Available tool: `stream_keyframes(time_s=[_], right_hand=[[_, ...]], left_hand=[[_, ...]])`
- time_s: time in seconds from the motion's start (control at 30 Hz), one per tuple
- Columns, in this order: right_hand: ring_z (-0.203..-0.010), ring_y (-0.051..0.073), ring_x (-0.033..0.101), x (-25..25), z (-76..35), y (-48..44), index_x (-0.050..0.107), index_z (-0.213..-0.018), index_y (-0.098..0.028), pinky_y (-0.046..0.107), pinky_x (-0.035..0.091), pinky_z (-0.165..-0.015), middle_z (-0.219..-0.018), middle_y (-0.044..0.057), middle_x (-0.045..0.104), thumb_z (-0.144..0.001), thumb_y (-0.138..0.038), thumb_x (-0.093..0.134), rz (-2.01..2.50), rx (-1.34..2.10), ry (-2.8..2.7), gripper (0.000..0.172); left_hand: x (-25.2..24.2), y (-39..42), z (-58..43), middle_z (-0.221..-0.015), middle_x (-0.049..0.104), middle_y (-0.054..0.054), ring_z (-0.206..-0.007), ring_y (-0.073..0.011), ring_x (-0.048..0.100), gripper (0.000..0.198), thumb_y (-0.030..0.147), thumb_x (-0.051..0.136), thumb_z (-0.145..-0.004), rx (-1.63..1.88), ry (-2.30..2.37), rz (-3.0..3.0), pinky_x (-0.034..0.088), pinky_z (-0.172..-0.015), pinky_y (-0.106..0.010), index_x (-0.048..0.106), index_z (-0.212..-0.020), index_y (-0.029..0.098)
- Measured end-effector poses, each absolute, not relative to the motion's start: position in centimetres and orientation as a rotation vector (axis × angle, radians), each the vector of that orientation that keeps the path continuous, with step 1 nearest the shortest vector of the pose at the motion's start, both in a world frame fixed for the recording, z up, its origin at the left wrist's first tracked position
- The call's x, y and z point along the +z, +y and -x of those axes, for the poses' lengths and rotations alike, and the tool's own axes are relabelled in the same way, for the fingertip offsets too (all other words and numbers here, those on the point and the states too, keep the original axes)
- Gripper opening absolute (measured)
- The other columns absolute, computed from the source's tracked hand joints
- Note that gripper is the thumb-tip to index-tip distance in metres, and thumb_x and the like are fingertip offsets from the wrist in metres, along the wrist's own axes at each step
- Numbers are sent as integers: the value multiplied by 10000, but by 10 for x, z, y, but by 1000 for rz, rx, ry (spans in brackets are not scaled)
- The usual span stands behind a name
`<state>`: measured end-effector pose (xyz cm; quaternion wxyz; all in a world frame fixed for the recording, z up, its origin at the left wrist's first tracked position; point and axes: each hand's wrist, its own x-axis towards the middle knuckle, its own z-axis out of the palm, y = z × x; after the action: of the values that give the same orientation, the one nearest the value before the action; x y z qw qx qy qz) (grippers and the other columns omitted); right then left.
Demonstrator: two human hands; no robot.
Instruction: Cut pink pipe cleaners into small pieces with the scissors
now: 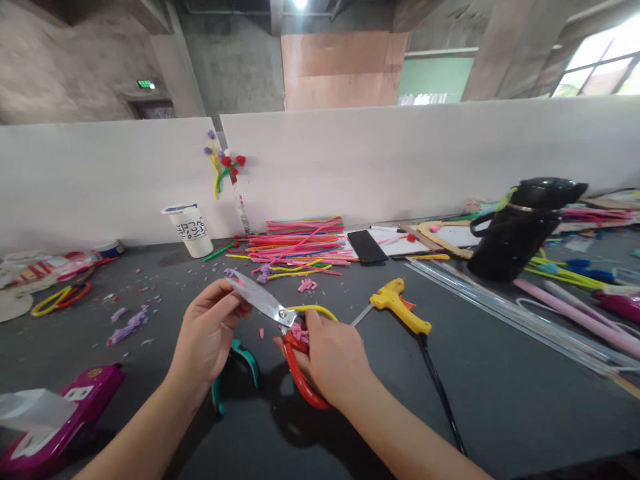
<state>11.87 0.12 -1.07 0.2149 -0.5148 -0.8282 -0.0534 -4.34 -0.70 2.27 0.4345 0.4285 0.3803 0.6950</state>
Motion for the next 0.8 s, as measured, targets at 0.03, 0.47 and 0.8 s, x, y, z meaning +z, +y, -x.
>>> stream_keyframes(time_s=[0.03,0.47,0.8], right_hand=[[-520,164,564,-11,-118,1,461,-764,-197,247,240,-471,-598,13,593,-789,-480,377,1429,-150,-2296,296],[-491,162,554,-11,-116,1,466,-728,-196,243,233,-454,-535,10,566,-788,-476,370,1417,-161,-2273,302],[-481,172,561,-13,-116,1,465,-733,-193,244,242,-452,-530,8,570,-786,-470,378,1407,-150,-2271,295]], left_hand=[[23,-7,44,-593,542,28,-543,-74,480,51,123,558,-672,1735,957,-1074,383,-532,-193,580,-647,161],[21,-6,44,-626,570,28,-577,-77,520,72,114,546,-700,1759,902,-1076,420,-582,-203,593,-691,168],[21,-6,44,-637,572,26,-585,-79,521,60,127,552,-708,1752,899,-1092,423,-584,-205,593,-695,168]])
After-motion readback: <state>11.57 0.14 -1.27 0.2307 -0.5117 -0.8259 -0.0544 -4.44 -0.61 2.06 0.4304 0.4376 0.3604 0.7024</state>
